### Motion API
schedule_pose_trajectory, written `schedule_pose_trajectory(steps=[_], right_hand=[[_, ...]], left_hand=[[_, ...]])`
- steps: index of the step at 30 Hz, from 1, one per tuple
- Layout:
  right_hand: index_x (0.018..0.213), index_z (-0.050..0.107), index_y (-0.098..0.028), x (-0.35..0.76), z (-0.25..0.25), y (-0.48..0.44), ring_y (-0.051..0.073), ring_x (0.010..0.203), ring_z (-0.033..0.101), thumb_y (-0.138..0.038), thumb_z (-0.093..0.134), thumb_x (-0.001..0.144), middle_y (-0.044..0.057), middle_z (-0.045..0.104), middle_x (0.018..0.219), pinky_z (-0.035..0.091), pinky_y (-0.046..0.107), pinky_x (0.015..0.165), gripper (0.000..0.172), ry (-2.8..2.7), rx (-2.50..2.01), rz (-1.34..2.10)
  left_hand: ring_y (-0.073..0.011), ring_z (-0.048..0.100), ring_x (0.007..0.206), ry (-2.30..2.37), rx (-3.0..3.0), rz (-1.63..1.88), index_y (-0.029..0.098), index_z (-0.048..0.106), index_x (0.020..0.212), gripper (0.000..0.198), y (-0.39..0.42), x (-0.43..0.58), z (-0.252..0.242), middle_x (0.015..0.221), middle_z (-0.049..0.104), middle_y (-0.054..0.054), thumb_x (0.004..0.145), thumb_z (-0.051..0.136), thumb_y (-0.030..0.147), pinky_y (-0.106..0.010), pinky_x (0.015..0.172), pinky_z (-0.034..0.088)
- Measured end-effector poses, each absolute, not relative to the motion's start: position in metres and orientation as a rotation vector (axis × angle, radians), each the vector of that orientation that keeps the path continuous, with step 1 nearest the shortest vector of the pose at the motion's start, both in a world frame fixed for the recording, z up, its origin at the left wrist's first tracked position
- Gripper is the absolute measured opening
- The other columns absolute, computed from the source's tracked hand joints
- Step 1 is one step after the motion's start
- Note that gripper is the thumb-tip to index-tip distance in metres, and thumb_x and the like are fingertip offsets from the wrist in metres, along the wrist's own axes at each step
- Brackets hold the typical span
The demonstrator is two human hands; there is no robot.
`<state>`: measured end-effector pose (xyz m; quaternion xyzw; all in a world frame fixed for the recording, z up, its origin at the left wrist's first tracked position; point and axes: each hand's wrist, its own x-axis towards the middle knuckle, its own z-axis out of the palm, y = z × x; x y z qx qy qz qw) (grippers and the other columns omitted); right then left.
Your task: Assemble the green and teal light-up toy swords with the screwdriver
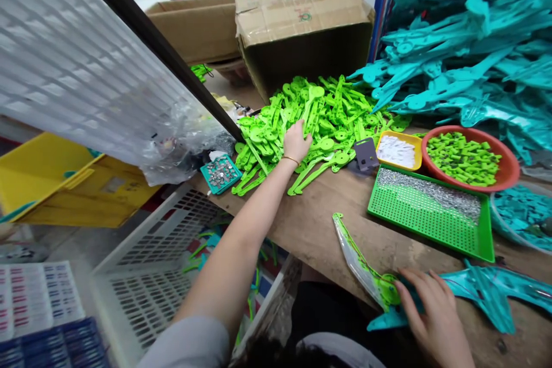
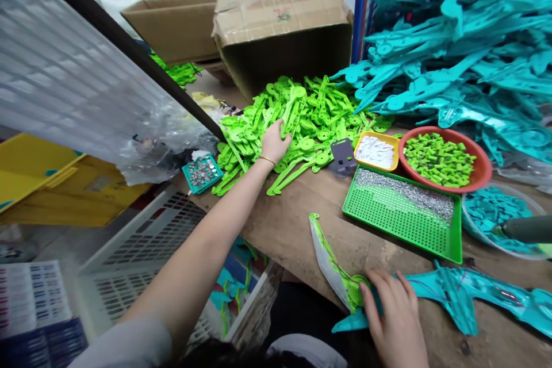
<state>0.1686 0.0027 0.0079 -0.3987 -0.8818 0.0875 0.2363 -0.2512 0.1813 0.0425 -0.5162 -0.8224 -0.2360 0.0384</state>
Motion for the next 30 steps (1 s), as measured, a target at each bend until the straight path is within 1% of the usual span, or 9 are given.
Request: schedule_pose_trajectory(steps=[4, 7, 9, 13, 18, 22, 25, 27, 30], right_hand=[[0.108, 0.055, -0.021, 0.17, 0.012, 0.004, 0.023, 0.093, 0.067, -0.044, 0.041, 0.097, 0.005, 0.071, 0.099, 0.038, 0.045, 0.098, 0.03, -2.434, -1.09, 0.226], [0.108, 0.055, -0.021, 0.174, 0.013, 0.003, 0.023, 0.093, 0.067, -0.043, 0.042, 0.097, 0.006, 0.071, 0.099, 0.038, 0.045, 0.099, 0.028, -2.428, -1.088, 0.234], [0.109, 0.055, -0.02, 0.176, 0.012, 0.001, 0.022, 0.092, 0.067, -0.042, 0.042, 0.097, 0.006, 0.071, 0.099, 0.037, 0.045, 0.099, 0.028, -2.424, -1.097, 0.243], [0.109, 0.054, -0.02, 0.179, 0.008, -0.002, 0.021, 0.089, 0.067, -0.042, 0.041, 0.097, 0.006, 0.072, 0.097, 0.036, 0.044, 0.098, 0.028, -2.425, -1.113, 0.251], [0.109, 0.053, -0.021, 0.178, 0.008, -0.005, 0.02, 0.089, 0.067, -0.042, 0.04, 0.098, 0.004, 0.072, 0.098, 0.035, 0.042, 0.1, 0.027, -2.472, -1.097, 0.25], [0.11, 0.053, -0.022, 0.175, 0.01, -0.006, 0.019, 0.091, 0.067, -0.042, 0.039, 0.098, 0.003, 0.072, 0.099, 0.035, 0.04, 0.1, 0.027, -2.487, -1.075, 0.246], [0.109, 0.053, -0.021, 0.172, 0.01, -0.006, 0.018, 0.089, 0.067, -0.041, 0.039, 0.098, 0.002, 0.071, 0.097, 0.035, 0.04, 0.099, 0.026, -2.502, -1.063, 0.229], [0.108, 0.054, -0.021, 0.169, 0.01, -0.006, 0.018, 0.088, 0.067, -0.04, 0.039, 0.099, 0.002, 0.071, 0.095, 0.035, 0.04, 0.098, 0.026, -2.516, -1.05, 0.215], [0.107, 0.054, -0.02, 0.165, 0.012, -0.006, 0.019, 0.088, 0.067, -0.039, 0.039, 0.099, 0.002, 0.07, 0.095, 0.035, 0.041, 0.098, 0.026, -2.519, -1.037, 0.202]], left_hand=[[-0.0226, 0.065, 0.098, -2.538, -1.44, -0.936, 0.015, 0.046, 0.132, 0.047, 0.188, -0.263, 0.051, 0.108, 0.066, -0.012, 0.091, 0.052, 0.038, -0.034, 0.09, 0.048], [-0.025, 0.06, 0.113, -2.644, -1.26, -0.881, 0.015, 0.054, 0.124, 0.036, 0.202, -0.276, 0.062, 0.121, 0.061, -0.016, 0.091, 0.049, 0.024, -0.037, 0.099, 0.044], [-0.0291, 0.06, 0.114, -2.747, -1.257, -0.785, 0.014, 0.061, 0.115, 0.032, 0.21, -0.282, 0.067, 0.117, 0.064, -0.018, 0.085, 0.051, 0.014, -0.042, 0.098, 0.044], [-0.0354, 0.062, 0.11, -2.884, -1.326, -0.658, 0.013, 0.068, 0.101, 0.029, 0.215, -0.287, 0.07, 0.108, 0.068, -0.02, 0.073, 0.06, 0.008, -0.048, 0.095, 0.045], [-0.0269, 0.064, 0.104, -2.952, -1.446, -0.637, 0.012, 0.07, 0.092, 0.025, 0.208, -0.298, 0.077, 0.099, 0.072, -0.014, 0.066, 0.068, 0.01, -0.037, 0.096, 0.046], [-0.0183, 0.065, 0.084, -2.942, -1.5, -0.763, 0.01, 0.069, 0.088, 0.022, 0.201, -0.309, 0.091, 0.082, 0.071, -0.006, 0.069, 0.069, 0.02, -0.028, 0.081, 0.051], [-0.0174, 0.065, 0.075, -2.908, -1.49, -0.845, 0.012, 0.069, 0.089, 0.02, 0.191, -0.315, 0.102, 0.078, 0.07, -0.006, 0.073, 0.065, 0.021, -0.028, 0.074, 0.052], [-0.0196, 0.066, 0.08, -2.864, -1.448, -0.873, 0.012, 0.068, 0.097, 0.024, 0.183, -0.316, 0.107, 0.085, 0.07, -0.008, 0.075, 0.061, 0.019, -0.032, 0.076, 0.052], [-0.0267, 0.059, 0.109, -2.71, -1.338, -0.88, 0.014, 0.064, 0.112, 0.033, 0.171, -0.307, 0.106, 0.115, 0.064, -0.014, 0.08, 0.055, 0.017, -0.041, 0.096, 0.045]])
